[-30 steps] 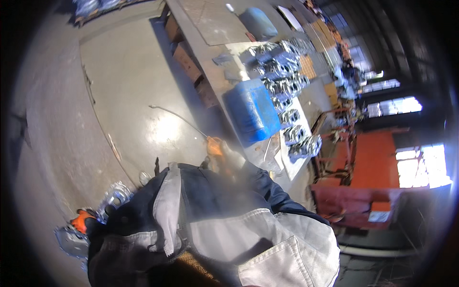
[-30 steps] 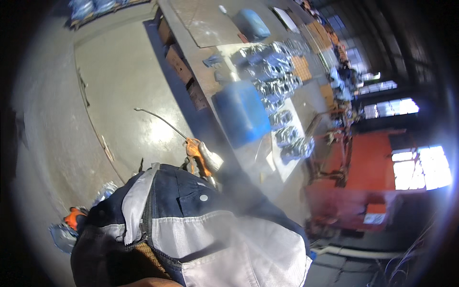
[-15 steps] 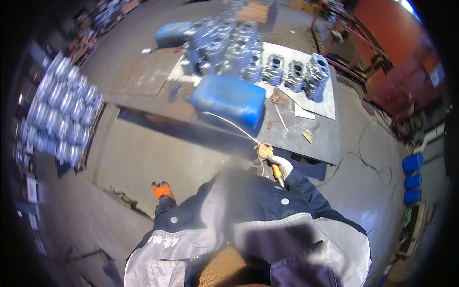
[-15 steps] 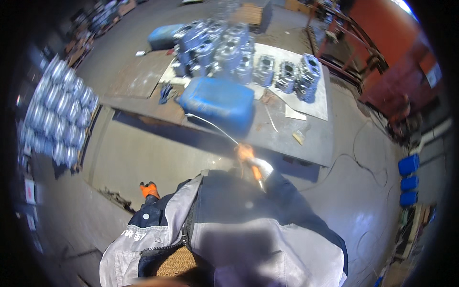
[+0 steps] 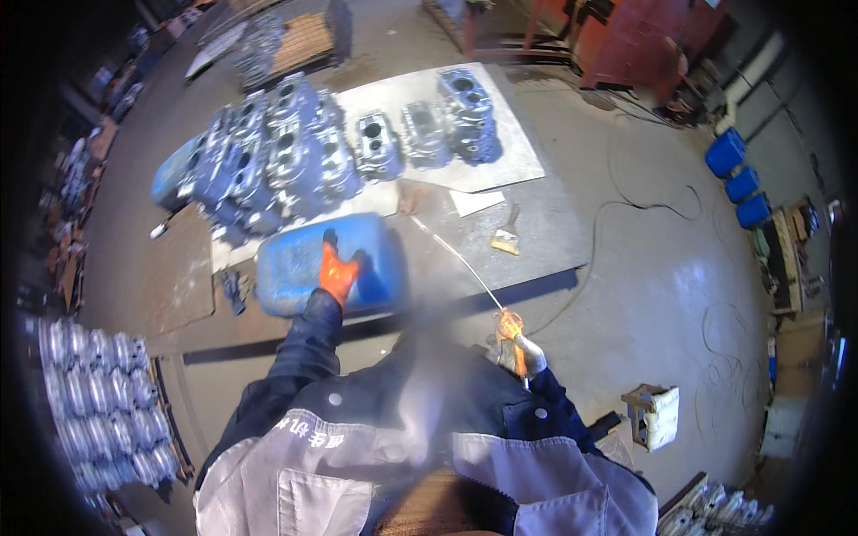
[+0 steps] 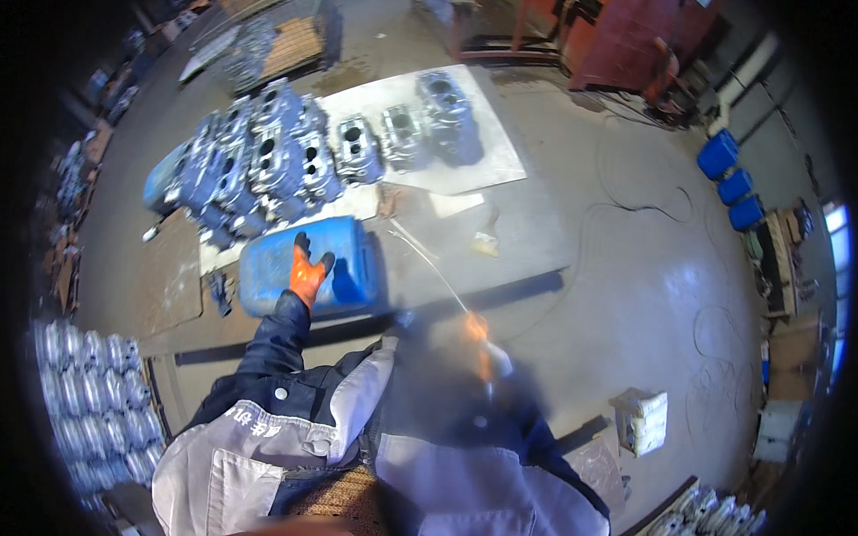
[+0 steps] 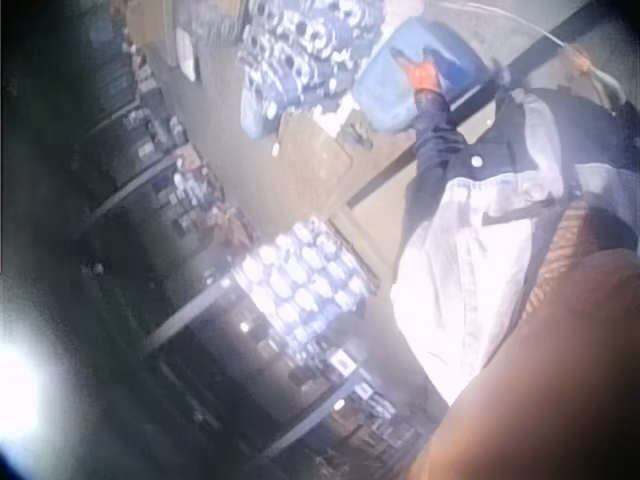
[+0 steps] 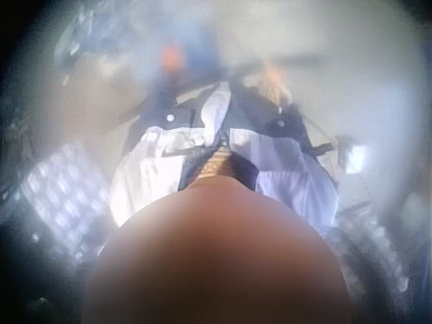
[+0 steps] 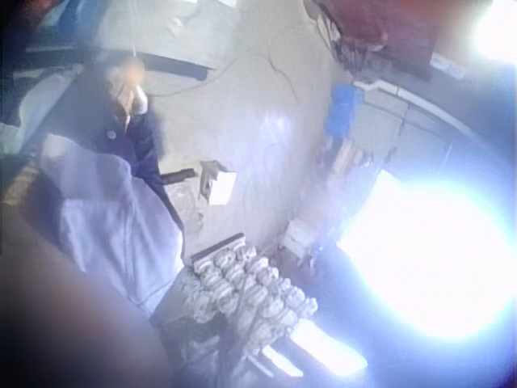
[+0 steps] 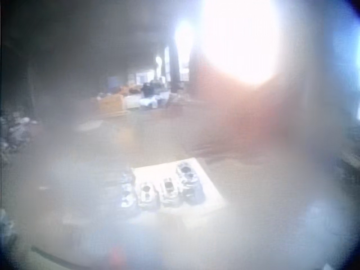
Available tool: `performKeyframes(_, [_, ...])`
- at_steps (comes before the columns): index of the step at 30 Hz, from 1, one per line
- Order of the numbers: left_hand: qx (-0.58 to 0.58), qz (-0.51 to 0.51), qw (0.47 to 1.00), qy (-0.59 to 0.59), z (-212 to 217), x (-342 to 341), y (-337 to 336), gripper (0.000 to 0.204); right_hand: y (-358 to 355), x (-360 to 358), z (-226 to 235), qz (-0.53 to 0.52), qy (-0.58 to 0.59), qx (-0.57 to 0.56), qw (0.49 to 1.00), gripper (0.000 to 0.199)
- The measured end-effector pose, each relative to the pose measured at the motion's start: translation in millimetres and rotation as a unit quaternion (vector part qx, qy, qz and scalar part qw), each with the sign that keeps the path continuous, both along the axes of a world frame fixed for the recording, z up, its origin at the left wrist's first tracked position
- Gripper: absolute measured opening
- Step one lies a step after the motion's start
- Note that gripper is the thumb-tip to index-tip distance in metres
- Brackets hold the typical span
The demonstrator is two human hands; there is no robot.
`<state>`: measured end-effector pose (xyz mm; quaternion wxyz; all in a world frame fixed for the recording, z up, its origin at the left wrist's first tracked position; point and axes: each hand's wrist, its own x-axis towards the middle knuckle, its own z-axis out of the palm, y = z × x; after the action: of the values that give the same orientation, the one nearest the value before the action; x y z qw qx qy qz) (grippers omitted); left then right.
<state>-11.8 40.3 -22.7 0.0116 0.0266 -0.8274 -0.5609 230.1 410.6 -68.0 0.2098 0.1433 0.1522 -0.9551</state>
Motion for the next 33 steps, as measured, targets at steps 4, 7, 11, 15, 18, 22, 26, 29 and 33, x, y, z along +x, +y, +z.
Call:
performKeyframes(4, [-0.085,-0.142,0.976,0.140,19,-136,78,0.085,21,24,-53,-0.196,-0.095,0.060,0.974,0.046])
performKeyframes(7, [-0.129,-0.155,0.969,0.141,21,-231,139,0.080,19,61,-75,-0.235,-0.196,0.226,0.925,0.041])
performKeyframes(11, [-0.116,-0.215,0.958,0.149,24,-342,217,0.075,-14,106,-63,-0.308,-0.273,0.180,0.893,0.044])
performKeyframes(15, [-0.241,-0.258,0.933,0.069,15,-426,285,0.064,-74,109,-13,-0.351,-0.286,0.161,0.877,0.051])
performKeyframes(18, [-0.269,-0.271,0.921,0.077,-8,-471,324,0.062,-101,85,35,-0.451,-0.273,0.039,0.849,0.053])
performKeyframes(22, [-0.404,-0.315,0.857,0.050,-41,-499,352,0.073,-112,54,81,-0.457,-0.301,0.066,0.834,0.051])
performKeyframes(26, [-0.433,-0.280,0.853,0.081,-63,-505,367,0.084,-113,45,97,-0.458,-0.312,0.087,0.828,0.049])
performKeyframes(29, [-0.447,-0.289,0.846,0.036,-76,-516,372,0.086,-110,47,99,-0.452,-0.309,0.104,0.830,0.048])
performKeyframes(33, [-0.367,-0.387,0.846,0.004,-91,-542,362,0.071,-92,42,100,-0.433,-0.290,0.128,0.844,0.046])
